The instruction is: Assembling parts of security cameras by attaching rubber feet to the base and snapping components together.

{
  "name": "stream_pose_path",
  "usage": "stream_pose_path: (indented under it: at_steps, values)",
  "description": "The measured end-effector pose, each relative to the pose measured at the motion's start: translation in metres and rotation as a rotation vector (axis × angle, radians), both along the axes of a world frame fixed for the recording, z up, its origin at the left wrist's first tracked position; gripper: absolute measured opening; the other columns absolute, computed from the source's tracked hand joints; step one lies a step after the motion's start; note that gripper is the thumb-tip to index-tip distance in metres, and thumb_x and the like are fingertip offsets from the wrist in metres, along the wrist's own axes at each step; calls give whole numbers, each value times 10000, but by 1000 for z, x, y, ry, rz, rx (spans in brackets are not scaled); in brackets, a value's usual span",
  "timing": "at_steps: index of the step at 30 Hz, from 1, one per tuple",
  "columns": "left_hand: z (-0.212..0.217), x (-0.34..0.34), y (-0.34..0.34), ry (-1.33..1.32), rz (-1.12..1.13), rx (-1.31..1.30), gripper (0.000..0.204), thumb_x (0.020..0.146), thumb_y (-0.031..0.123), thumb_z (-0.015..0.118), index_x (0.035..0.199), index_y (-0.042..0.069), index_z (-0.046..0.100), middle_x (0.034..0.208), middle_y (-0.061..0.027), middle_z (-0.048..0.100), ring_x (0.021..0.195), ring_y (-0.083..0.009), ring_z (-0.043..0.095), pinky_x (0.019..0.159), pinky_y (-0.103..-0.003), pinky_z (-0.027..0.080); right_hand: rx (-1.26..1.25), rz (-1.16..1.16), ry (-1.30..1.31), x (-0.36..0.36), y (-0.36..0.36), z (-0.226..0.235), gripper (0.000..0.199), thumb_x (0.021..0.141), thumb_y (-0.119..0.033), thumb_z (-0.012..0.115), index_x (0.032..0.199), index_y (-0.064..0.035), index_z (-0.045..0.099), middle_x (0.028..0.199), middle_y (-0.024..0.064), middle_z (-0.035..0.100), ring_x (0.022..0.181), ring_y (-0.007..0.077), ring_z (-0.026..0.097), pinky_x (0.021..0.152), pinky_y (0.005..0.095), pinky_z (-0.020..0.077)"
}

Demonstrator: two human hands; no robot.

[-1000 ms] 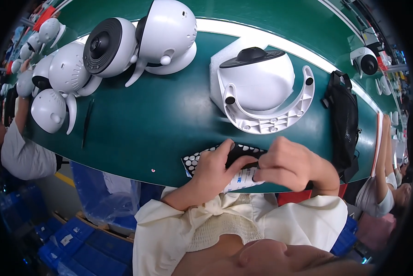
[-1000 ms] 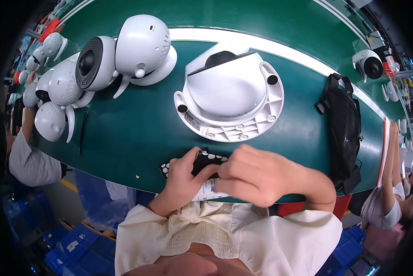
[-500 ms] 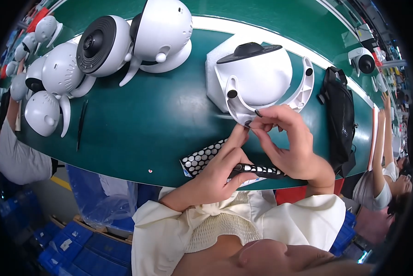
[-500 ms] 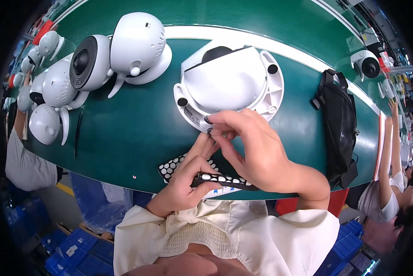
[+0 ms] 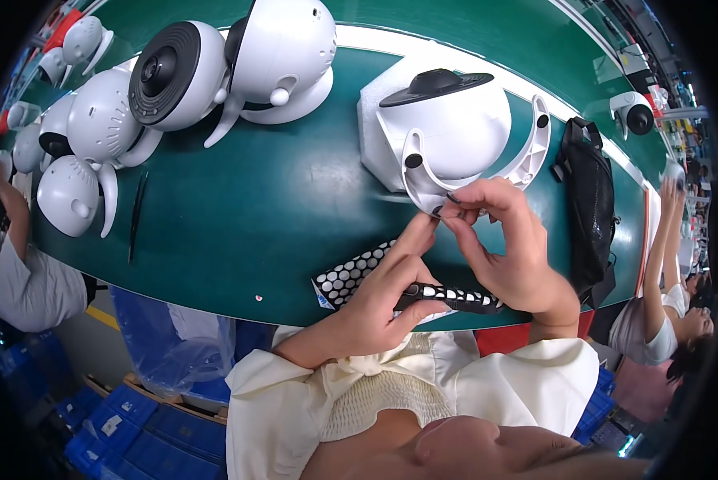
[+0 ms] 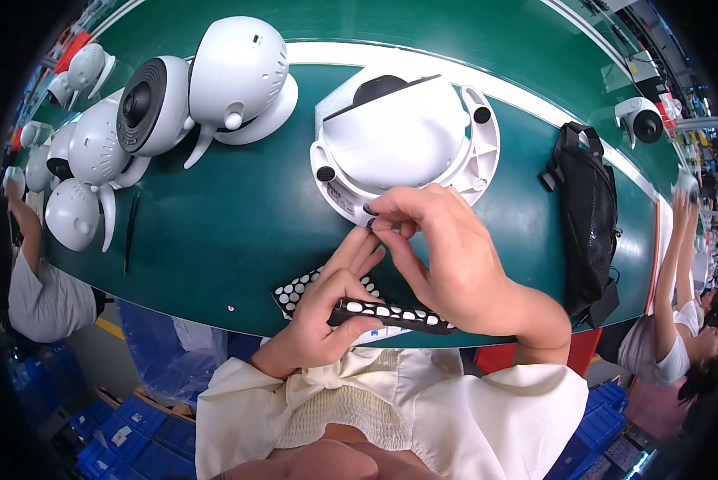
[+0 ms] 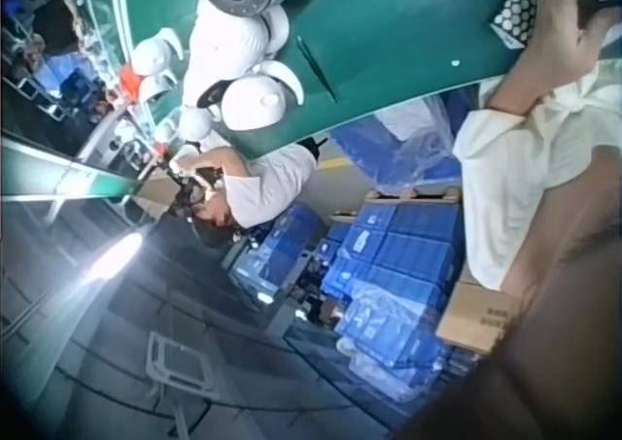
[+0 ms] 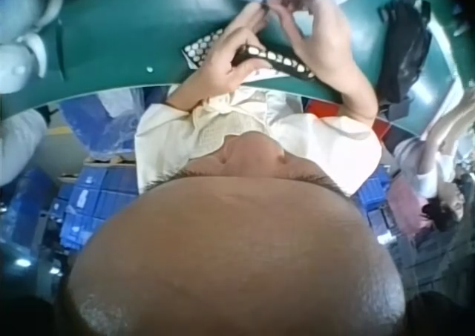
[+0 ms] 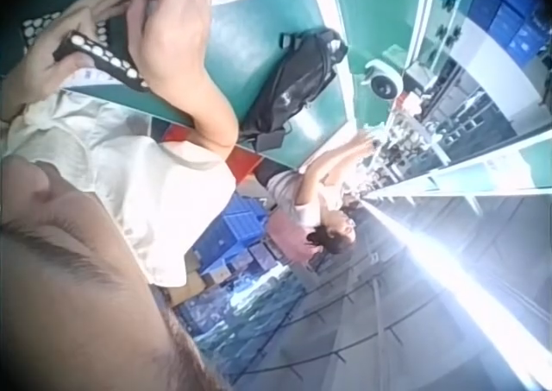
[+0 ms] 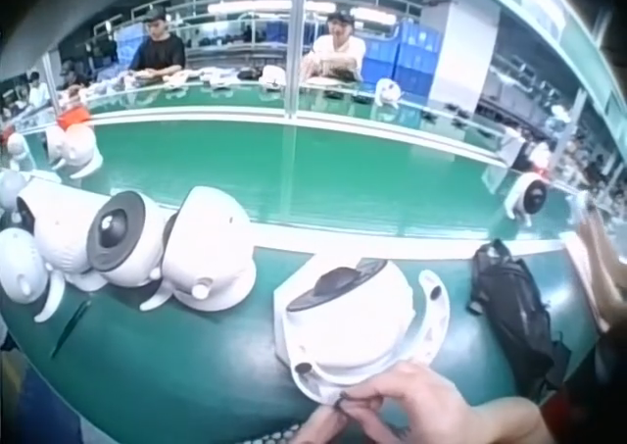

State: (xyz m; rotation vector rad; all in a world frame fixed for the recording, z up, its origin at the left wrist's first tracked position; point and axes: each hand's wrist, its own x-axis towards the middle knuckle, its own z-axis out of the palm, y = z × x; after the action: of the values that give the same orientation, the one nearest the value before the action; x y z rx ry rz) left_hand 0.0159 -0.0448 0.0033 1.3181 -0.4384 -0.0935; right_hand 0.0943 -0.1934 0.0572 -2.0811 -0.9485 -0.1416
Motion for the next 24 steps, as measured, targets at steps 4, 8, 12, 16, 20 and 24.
stream_pose_path:
  at_steps: [4, 8, 12, 16, 20, 24]
  values:
    - [-1, -1, -1, 74, -4, -158, 134, 776, 12, 571, 870, -9, 478, 1379, -278, 37, 1287, -406, 97, 1018, -502, 155, 4, 1, -1, 0, 0, -1, 345, 670, 111, 616, 967, -1, 480, 757, 81, 547, 651, 187, 532, 580, 272, 435]
    - [-1, 0, -3, 69, -4, -190, 132, 772, 0, 566, 872, -10, 480, 1383, -265, 20, 1289, -405, 87, 1019, -507, 147, -6, 10, 10, 1, -2, 0, 348, 671, 111, 614, 970, -1, 477, 758, 79, 547, 651, 187, 531, 579, 270, 434]
    - [-2, -1, -4, 65, -10, -187, 122, 773, 8, 567, 864, -13, 488, 1384, -261, 23, 1288, -406, 88, 1018, -508, 151, -4, 0, 13, 0, -1, 0, 343, 674, 110, 613, 967, -7, 477, 759, 80, 545, 639, 186, 525, 576, 271, 427]
    - [-1, 1, -3, 13, 19, -92, 146, 770, 39, 600, 791, -7, 464, 1375, -260, 86, 1287, -378, 159, 1010, -447, 208, -41, 1, -89, 1, 1, -3, 343, 631, 125, 613, 911, -12, 472, 762, 73, 523, 622, 207, 492, 559, 297, 384]
    - [-2, 1, 0, 16, 20, -30, 157, 765, 49, 610, 786, -8, 466, 1367, -256, 130, 1270, -372, 218, 1003, -434, 227, -107, 66, -249, 1, 0, 3, 323, 593, 88, 632, 849, -11, 462, 758, 63, 492, 608, 216, 458, 532, 306, 337]
    - [-1, 3, 2, 29, 37, -17, 161, 762, 54, 613, 784, 0, 463, 1361, -253, 156, 1261, -369, 243, 998, -424, 234, -246, -39, -271, -5, 3, 7, 356, 628, 109, 656, 777, -59, 379, 741, 73, 549, 609, 224, 489, 547, 284, 381]
